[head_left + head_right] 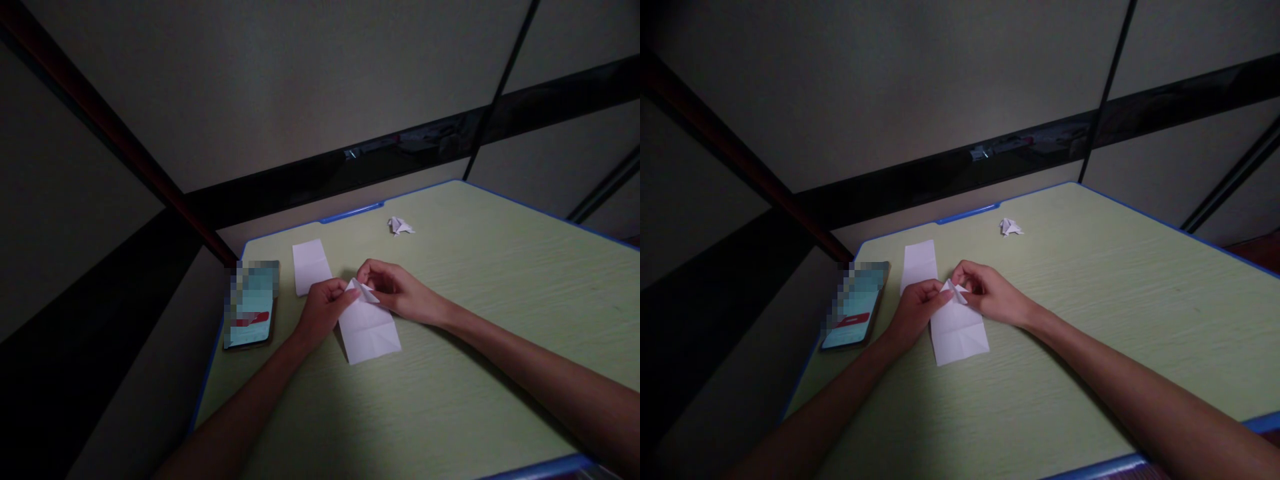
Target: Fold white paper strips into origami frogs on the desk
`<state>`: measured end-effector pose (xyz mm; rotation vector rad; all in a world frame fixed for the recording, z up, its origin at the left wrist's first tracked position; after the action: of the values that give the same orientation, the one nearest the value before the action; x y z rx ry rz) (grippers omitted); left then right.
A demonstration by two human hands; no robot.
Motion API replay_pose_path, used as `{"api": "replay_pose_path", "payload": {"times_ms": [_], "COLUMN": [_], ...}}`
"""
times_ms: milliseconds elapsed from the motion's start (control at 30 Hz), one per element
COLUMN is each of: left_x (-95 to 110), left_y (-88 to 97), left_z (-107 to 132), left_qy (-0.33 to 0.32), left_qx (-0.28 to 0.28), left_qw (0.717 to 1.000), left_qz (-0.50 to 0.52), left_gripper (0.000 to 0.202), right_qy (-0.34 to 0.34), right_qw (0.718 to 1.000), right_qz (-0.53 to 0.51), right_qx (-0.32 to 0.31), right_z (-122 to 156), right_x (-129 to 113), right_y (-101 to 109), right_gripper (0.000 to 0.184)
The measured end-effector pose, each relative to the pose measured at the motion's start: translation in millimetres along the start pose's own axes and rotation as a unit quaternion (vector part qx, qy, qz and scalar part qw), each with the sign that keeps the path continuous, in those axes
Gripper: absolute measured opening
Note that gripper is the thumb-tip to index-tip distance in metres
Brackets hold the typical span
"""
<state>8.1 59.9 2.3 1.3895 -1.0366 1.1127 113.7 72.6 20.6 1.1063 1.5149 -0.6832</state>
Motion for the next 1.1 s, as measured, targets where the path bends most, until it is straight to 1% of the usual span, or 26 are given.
{"api": "replay_pose_path", "payload": {"times_ms": [67, 167, 300, 433, 533, 700, 800, 933, 1100], "left_x": [0.4, 0.7, 2.7, 2.5, 2.2, 2.7, 4.3, 4.8, 1.4], "left_y": [-1.6, -4.0, -5.6, -6.9, -6.1, -4.9, -5.1, -5.2, -5.3], "left_z": [1.2, 2.9, 3.4, 3.7, 3.5, 3.4, 3.8, 4.1, 3.9], "left_qy": [-0.002, -0.005, -0.034, -0.043, -0.043, -0.041, -0.051, -0.056, -0.043], "left_qx": [-0.013, -0.032, -0.044, -0.055, -0.052, -0.048, -0.049, -0.051, -0.052], "left_qw": [1.000, 0.999, 0.997, 0.995, 0.996, 0.996, 0.995, 0.994, 0.995], "left_qz": [-0.014, -0.031, -0.056, -0.067, -0.064, -0.060, -0.070, -0.077, -0.071], "left_gripper": [0.023, 0.023, 0.021, 0.020, 0.021, 0.024, 0.024, 0.025, 0.024], "right_qy": [-0.010, -0.018, -0.040, -0.031, -0.026, -0.043, -0.058, -0.068, -0.074], "right_qw": [1.000, 1.000, 0.999, 0.998, 0.999, 0.999, 0.998, 0.997, 0.997], "right_qz": [0.006, 0.013, 0.036, 0.046, 0.028, -0.002, -0.012, -0.016, -0.016], "right_qx": [-0.004, -0.003, 0.006, 0.002, -0.003, 0.026, 0.036, 0.032, 0.012], "right_z": [0.0, -0.2, -1.1, -1.2, -1.4, -5.6, -7.2, -6.4, -4.7], "right_x": [-1.7, -4.3, 0.8, 4.0, 4.2, 7.9, 9.8, 9.1, 8.5], "right_y": [1.5, 2.6, 1.2, 0.1, 0.7, 5.7, 7.3, 7.3, 5.1], "right_gripper": [0.004, 0.010, 0.015, 0.012, 0.011, 0.011, 0.012, 0.013, 0.014]}}
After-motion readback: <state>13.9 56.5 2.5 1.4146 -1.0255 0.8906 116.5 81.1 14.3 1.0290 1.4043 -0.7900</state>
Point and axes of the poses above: each hand's wrist, its own z-axis away from the middle knuckle, its own y-axis out of the back of the hand, x = y × z, the point moved 6 cm from there along -z, towards the middle knuckle, and after that the axes turned 13 degrees about x, right-handed, at the moved point
